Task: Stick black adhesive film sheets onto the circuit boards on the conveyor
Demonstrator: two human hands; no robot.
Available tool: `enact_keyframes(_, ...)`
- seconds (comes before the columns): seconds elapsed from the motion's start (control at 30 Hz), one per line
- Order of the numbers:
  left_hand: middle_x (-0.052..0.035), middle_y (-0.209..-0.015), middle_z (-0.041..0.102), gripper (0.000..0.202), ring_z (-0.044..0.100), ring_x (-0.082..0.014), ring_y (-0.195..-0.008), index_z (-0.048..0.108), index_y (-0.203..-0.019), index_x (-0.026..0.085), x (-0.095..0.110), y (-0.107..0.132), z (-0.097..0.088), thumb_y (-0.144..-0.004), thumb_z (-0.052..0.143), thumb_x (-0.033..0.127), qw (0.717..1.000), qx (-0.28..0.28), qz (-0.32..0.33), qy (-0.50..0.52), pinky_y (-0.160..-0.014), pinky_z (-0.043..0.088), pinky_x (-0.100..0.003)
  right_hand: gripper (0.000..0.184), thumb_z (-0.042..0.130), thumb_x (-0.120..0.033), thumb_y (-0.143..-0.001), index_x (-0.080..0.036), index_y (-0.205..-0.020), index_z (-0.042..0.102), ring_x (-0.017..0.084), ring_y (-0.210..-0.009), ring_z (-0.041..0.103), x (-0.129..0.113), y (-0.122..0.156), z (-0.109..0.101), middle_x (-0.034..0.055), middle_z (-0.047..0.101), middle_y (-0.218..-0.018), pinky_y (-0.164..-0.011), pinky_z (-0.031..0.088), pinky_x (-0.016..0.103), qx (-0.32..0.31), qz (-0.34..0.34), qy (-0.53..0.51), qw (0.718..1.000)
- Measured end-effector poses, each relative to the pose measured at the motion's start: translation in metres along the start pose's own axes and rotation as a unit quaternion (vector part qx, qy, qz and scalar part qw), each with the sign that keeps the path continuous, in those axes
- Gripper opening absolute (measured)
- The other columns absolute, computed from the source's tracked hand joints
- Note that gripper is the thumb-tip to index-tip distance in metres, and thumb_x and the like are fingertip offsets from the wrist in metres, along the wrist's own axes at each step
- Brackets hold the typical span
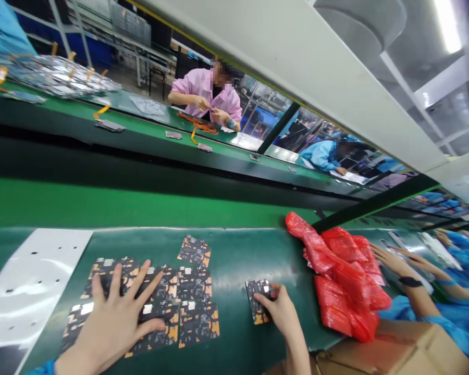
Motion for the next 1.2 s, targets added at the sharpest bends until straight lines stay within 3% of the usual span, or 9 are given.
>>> enact_keyframes(0.23,-0.0090,-0.151,0.037,0.091,0.032,-0.0595,-0.130,0.038,-0.142,0.037,-0.013,0.017,-0.003,-0.068,0.048,0.088,0.997,-0.031,-0.062,0.046,-0.100,0.015,-0.080,0.027,0.048,-0.038,-0.092,-0.022,-0.083,0.068,0.019,-0.057,0.066,-0.165,-0.032,0.042,0.0023,0.071,-0.069,-0.051,0.051,0.028,-0.239,-0.198,-0.134,0.941)
enact_keyframes(0.37,-0.0085,-0.149,0.040,0.092,0.035,-0.0532,-0.133,0.043,-0.143,0.028,-0.020,0.034,-0.002,-0.075,0.032,0.088,0.997,-0.033,-0.056,0.051,-0.106,0.001,-0.077,0.014,0.058,-0.031,-0.089,-0.022,-0.089,0.070,0.018,-0.084,0.068,-0.280,-0.036,0.109,-0.0014,0.074,-0.088,-0.079,0.051,0.027,-0.311,-0.303,-0.144,0.889)
enact_keyframes(0.47,-0.0072,-0.146,0.045,0.092,0.040,-0.0491,-0.131,0.047,-0.143,0.027,-0.026,0.038,-0.014,-0.075,0.032,0.088,0.999,-0.001,-0.023,0.034,-0.110,-0.005,-0.071,0.011,0.061,-0.024,-0.088,-0.021,-0.084,0.071,0.017,-0.081,0.068,-0.328,-0.031,0.162,-0.0017,0.074,-0.084,-0.078,0.051,0.027,-0.335,-0.351,-0.115,0.867)
enact_keyframes(0.63,-0.0162,-0.154,0.032,0.077,0.025,-0.0458,-0.141,0.034,-0.150,0.016,-0.117,0.055,-0.053,-0.094,0.022,0.067,0.986,0.020,-0.166,-0.004,-0.110,0.014,-0.070,0.025,0.053,-0.017,-0.092,-0.010,-0.109,0.069,0.031,-0.110,0.059,-0.349,-0.005,0.182,0.0180,0.067,-0.116,-0.098,0.043,0.049,-0.271,-0.403,-0.059,0.872)
enact_keyframes(0.8,-0.0171,-0.147,0.045,0.077,0.032,-0.0496,-0.137,0.046,-0.143,0.008,-0.194,0.133,-0.075,-0.097,0.014,0.062,0.943,-0.033,-0.331,-0.006,-0.104,0.031,-0.068,0.041,0.063,-0.031,-0.090,-0.010,-0.124,0.063,0.032,-0.126,0.050,-0.389,0.119,0.192,0.0168,0.059,-0.135,-0.111,0.035,0.048,-0.314,-0.524,-0.065,0.789)
enact_keyframes(0.87,-0.0128,-0.148,0.044,0.071,0.032,-0.0442,-0.139,0.047,-0.141,0.012,-0.196,0.166,-0.078,-0.098,0.019,0.062,0.934,-0.020,-0.356,0.010,-0.107,0.033,-0.064,0.073,0.064,-0.051,-0.087,-0.002,-0.139,0.048,0.039,-0.140,0.034,-0.409,0.179,0.207,0.0263,0.040,-0.150,-0.115,0.026,0.056,-0.325,-0.587,-0.047,0.740)
enact_keyframes(0.97,-0.0076,-0.153,0.038,0.056,0.022,-0.0332,-0.146,0.046,-0.139,0.018,-0.179,0.194,-0.076,-0.100,0.029,0.053,0.946,0.015,-0.319,0.049,-0.114,0.027,-0.058,0.109,0.068,-0.065,-0.077,0.012,-0.144,0.030,0.047,-0.145,0.018,-0.422,0.230,0.244,0.0374,0.022,-0.153,-0.115,0.020,0.062,-0.365,-0.579,0.012,0.729)
enact_keyframes(1.07,-0.0067,-0.153,0.038,0.053,0.023,-0.0274,-0.147,0.043,-0.141,0.021,-0.168,0.201,-0.079,-0.098,0.040,0.052,0.960,0.065,-0.257,0.089,-0.118,0.027,-0.051,0.092,0.068,-0.048,-0.086,0.011,-0.144,0.029,0.042,-0.144,0.026,-0.425,0.248,0.257,0.0365,0.030,-0.150,-0.117,0.022,0.057,-0.390,-0.590,0.008,0.707)
enact_keyframes(1.2,-0.0107,-0.154,0.035,0.083,0.026,-0.0287,-0.146,0.028,-0.151,0.023,-0.167,0.188,-0.076,-0.085,0.059,0.061,0.962,0.020,-0.208,0.176,-0.119,0.023,-0.053,0.059,0.071,-0.025,-0.084,-0.011,-0.137,0.046,0.026,-0.121,0.060,-0.419,0.235,0.227,0.0160,0.063,-0.130,-0.110,0.040,0.044,-0.453,-0.559,-0.108,0.686)
Point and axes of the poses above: each hand's wrist, its own y-axis away from the middle knuckle, its own z-axis out of the palm, x = y × z, the point moved 10 cm from there along -y, towards the middle knuckle
